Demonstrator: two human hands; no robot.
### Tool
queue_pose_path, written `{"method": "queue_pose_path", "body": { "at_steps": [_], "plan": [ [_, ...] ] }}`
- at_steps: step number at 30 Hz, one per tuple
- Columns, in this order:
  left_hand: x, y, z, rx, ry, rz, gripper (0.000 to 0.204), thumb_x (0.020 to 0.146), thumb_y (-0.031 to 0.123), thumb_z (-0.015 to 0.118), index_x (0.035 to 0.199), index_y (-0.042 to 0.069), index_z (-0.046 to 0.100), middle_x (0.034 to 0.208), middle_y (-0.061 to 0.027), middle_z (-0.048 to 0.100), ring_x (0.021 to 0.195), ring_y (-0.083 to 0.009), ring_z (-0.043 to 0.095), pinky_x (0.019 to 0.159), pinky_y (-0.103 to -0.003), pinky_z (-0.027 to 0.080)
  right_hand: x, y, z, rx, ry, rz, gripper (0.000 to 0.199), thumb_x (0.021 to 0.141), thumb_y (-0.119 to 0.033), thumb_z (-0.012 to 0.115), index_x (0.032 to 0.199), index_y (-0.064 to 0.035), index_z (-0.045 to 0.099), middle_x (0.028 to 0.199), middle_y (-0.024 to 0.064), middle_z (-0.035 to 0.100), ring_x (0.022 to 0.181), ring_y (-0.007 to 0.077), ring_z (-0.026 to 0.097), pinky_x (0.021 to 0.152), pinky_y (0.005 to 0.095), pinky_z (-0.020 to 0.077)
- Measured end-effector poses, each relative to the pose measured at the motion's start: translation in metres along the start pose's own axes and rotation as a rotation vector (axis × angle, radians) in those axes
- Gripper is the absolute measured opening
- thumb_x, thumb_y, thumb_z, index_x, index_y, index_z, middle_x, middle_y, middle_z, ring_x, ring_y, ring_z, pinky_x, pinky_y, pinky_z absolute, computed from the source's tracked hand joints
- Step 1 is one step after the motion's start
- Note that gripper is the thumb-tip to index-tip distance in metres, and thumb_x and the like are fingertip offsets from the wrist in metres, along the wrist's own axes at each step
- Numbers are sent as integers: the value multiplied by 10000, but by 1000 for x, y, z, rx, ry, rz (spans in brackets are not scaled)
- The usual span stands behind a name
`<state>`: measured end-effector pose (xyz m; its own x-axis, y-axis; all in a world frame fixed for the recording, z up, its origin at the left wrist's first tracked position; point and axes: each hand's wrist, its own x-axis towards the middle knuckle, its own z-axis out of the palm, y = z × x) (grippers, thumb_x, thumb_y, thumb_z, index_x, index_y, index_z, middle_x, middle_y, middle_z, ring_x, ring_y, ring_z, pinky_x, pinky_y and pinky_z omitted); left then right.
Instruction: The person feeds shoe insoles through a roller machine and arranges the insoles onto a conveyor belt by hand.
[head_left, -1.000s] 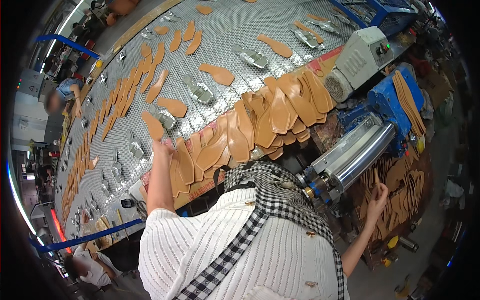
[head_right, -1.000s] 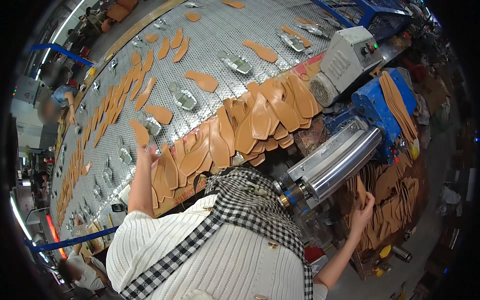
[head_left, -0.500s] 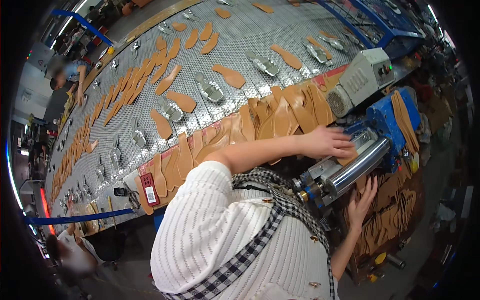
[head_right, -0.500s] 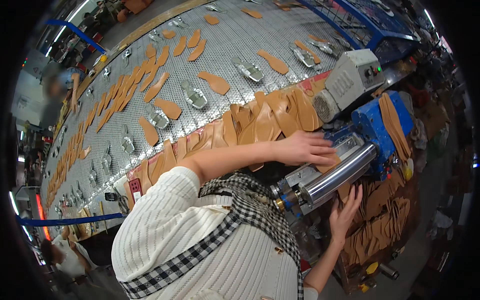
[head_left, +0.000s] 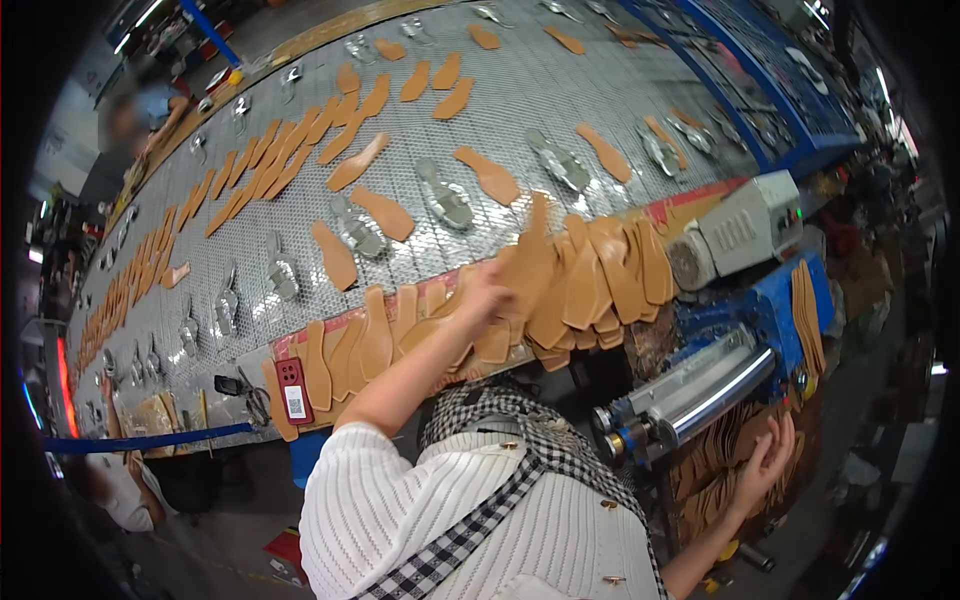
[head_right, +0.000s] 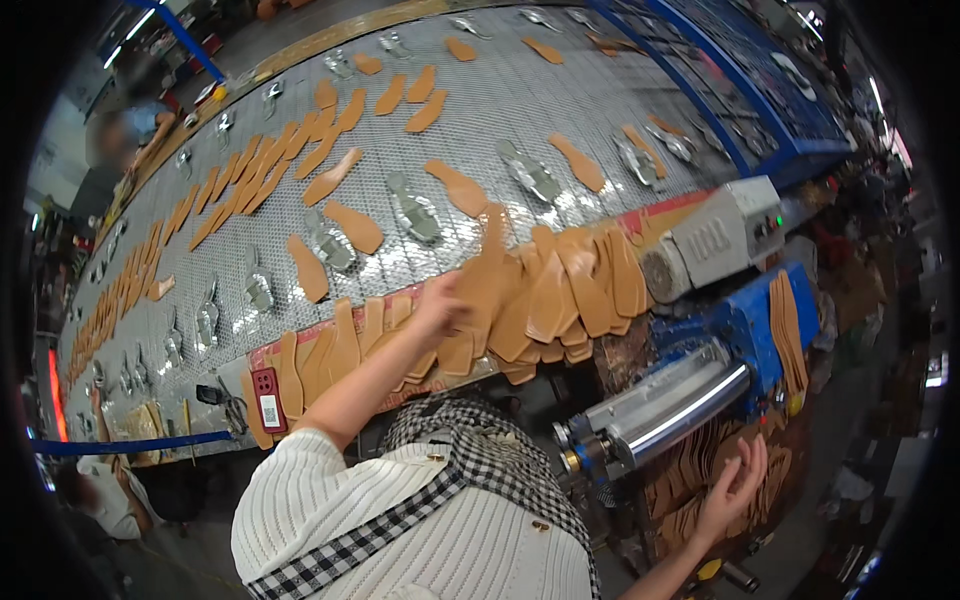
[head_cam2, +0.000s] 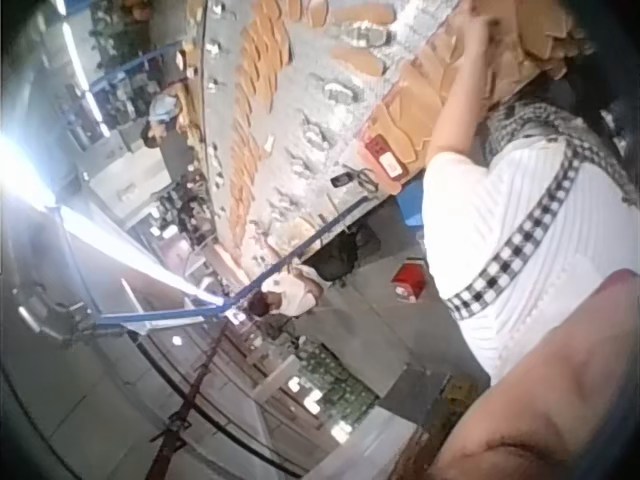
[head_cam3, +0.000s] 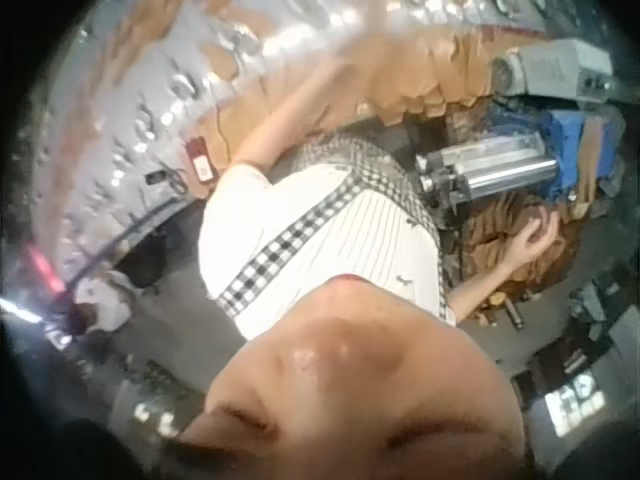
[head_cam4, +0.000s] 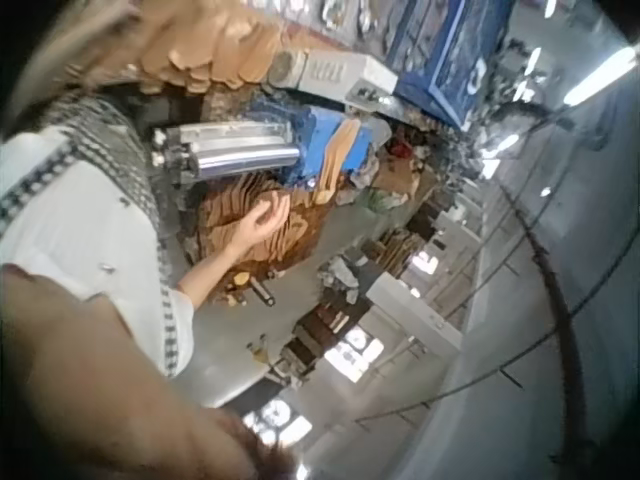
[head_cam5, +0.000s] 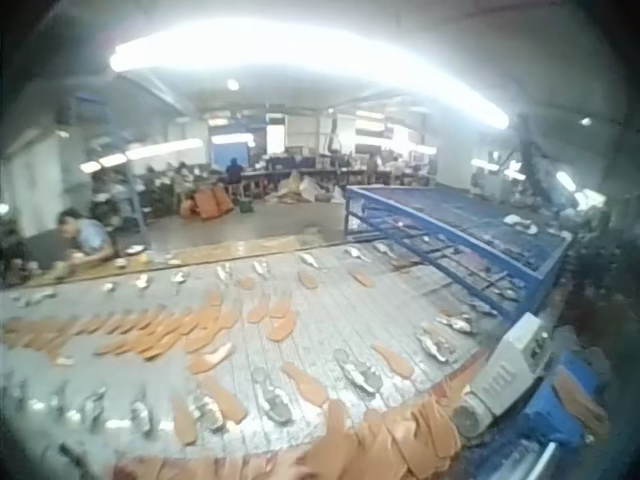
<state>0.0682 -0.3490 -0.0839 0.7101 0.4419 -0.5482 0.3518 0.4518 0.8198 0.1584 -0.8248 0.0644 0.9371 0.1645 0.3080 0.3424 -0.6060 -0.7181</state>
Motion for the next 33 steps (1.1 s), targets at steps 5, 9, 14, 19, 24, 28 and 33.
{"method": "queue_pose_path", "body": {
  "at_steps": [5,9,14,19,24,28,33],
  "plan": [
    [-19,40,-185,-381,787,119,463,700,-82,446,1148,10,518,1015,-130,601,881,-253,606,716,-359,516,34,-71,31,-92,-86,-151,323,966,-80,429,1279,-20,476,1279,68,502,1045,151,554,802,247,436],
    [-53,29,-379,-413,782,230,343,703,6,496,1042,41,541,907,-114,593,788,-257,606,621,-439,476,59,-153,106,-12,-337,-331,306,933,2,429,1228,-4,511,1263,114,493,1007,200,579,860,274,440],
    [-96,14,-534,-295,687,-46,251,712,50,518,963,55,521,839,-94,566,729,-232,589,544,-471,426,72,-264,244,-29,-600,-593,252,854,60,500,1097,17,550,1150,155,551,944,222,596,801,290,470],
    [-83,-34,-587,480,1102,-63,573,751,114,604,1270,-16,399,1120,-218,577,1009,-367,581,839,-456,451,76,-333,362,-54,-871,-719,273,852,-24,552,1125,-23,548,1203,127,529,1018,278,561,806,316,462],
    [-33,48,-627,730,973,345,648,808,234,621,1337,-24,351,1316,-260,426,1241,-377,402,1024,-418,323,85,-343,524,-8,-1156,-452,438,905,-260,538,1285,-59,454,1333,156,431,1223,303,425,984,362,364],
    [25,90,-721,997,889,445,753,811,333,626,1381,-15,278,1407,-254,307,1321,-394,274,1066,-461,267,81,-315,695,-16,-1111,-96,706,879,-474,523,1371,-4,332,1387,232,360,1300,334,337,1054,418,289],
    [84,99,-784,1310,1017,132,799,828,468,562,1401,8,249,1442,-242,252,1359,-383,197,1058,-543,227,46,-347,846,-398,-840,-137,930,770,-652,535,1400,-22,268,1306,427,299,1273,516,268,1076,487,215]
  ]
}}
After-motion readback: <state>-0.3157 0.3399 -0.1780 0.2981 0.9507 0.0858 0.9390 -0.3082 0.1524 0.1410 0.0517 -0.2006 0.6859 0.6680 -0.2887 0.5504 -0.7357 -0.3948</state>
